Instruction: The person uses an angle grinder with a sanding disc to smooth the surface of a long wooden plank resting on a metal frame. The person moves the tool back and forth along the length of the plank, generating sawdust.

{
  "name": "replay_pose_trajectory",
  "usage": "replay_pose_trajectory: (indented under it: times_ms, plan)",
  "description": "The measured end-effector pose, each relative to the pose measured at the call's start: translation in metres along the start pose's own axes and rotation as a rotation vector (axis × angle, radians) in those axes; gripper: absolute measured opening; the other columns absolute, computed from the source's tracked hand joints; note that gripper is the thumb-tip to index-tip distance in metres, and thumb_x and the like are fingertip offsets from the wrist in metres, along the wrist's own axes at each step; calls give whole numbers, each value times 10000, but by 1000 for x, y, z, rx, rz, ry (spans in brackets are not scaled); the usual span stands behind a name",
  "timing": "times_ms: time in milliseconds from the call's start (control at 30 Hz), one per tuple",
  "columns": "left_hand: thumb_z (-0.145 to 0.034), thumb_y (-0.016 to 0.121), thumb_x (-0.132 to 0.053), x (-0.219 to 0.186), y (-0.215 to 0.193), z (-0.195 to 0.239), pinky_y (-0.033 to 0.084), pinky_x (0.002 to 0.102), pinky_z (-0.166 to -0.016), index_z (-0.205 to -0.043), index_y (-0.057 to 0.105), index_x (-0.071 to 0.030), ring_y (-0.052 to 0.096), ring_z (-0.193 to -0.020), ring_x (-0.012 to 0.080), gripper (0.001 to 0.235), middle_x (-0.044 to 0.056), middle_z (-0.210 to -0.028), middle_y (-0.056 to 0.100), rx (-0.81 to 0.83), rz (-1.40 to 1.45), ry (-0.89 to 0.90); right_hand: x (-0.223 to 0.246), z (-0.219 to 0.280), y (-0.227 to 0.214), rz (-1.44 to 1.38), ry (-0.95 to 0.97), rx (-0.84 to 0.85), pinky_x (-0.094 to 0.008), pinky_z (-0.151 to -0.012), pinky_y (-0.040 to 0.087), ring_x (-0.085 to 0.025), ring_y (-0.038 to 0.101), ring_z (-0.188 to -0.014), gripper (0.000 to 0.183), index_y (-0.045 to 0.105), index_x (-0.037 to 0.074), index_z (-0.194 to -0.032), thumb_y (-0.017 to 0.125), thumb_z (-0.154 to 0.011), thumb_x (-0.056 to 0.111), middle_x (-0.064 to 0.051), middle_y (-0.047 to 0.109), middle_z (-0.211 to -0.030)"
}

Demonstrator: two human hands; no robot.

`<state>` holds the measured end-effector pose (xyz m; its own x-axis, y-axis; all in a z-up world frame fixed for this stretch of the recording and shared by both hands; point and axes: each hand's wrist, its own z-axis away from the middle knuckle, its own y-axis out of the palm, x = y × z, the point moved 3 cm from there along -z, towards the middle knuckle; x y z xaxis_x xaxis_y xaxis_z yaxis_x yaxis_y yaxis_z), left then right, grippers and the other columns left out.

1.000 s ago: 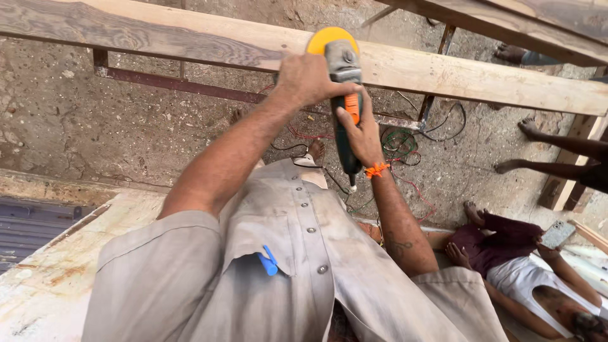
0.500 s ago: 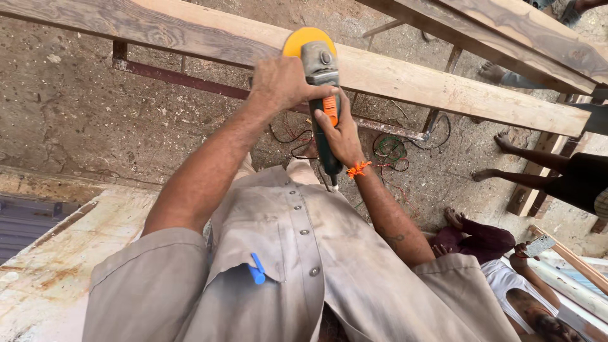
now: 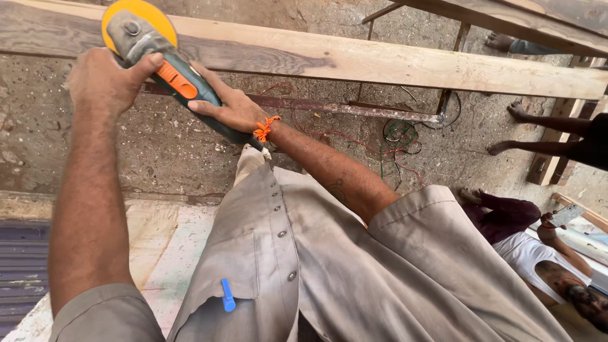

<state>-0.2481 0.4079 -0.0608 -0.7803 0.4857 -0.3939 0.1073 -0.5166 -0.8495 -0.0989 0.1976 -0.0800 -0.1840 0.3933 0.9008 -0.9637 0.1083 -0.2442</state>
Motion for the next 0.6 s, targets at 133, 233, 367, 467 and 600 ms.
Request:
replay_pose_trajectory:
  times_ms: [133, 233, 367, 467, 600]
  plan:
    - [-839, 601, -963, -35, 14, -3, 516, 476, -637, -942, 766, -59, 681, -723, 292, 925, 125, -720, 673, -18, -28, 118, -21, 49, -19, -232, 16, -112, -444, -1169, 428, -347, 499, -1450, 757, 266, 285, -1639, 598, -1007, 536, -157, 449, -1625]
    - [-795, 583, -975, -118, 55, -6, 541, 475, -595, -852, 743, -27, 686, -680, 296, 963, 134, -694, 662, 43, -132, 134, -43, 110, -62, -287, -12, -221, -430, -1226, 366, -300, 466, -1496, 721, 287, 255, -1645, 594, -1038, 492, -152, 451, -1645]
    - [-749, 592, -1001, -245, 108, 10, 562, 484, -623, -852, 752, -10, 705, -708, 303, 1010, 151, -724, 687, 152, -172, 206, -91, 193, -127, -338, 46, -326, -419, -1179, 407, -282, 494, -1438, 737, 261, 209, -1647, 584, -1030, 451, -172, 464, -1602]
    - [-740, 602, -969, -336, 142, 22, 562, 485, -671, -883, 764, -30, 720, -728, 317, 963, 165, -753, 709, 190, -164, 291, -129, 248, -177, -392, 74, -411, -407, -1143, 442, -263, 504, -1404, 724, 272, 193, -1641, 582, -1029, 423, -167, 455, -1581]
    - [-718, 650, -955, -442, 190, 38, 563, 481, -669, -882, 763, -27, 723, -731, 315, 948, 157, -758, 713, 177, -138, 430, -176, 319, -234, -412, 53, -537, -376, -1116, 470, -240, 534, -1361, 673, 317, 177, -1635, 582, -1051, 381, -159, 493, -1569]
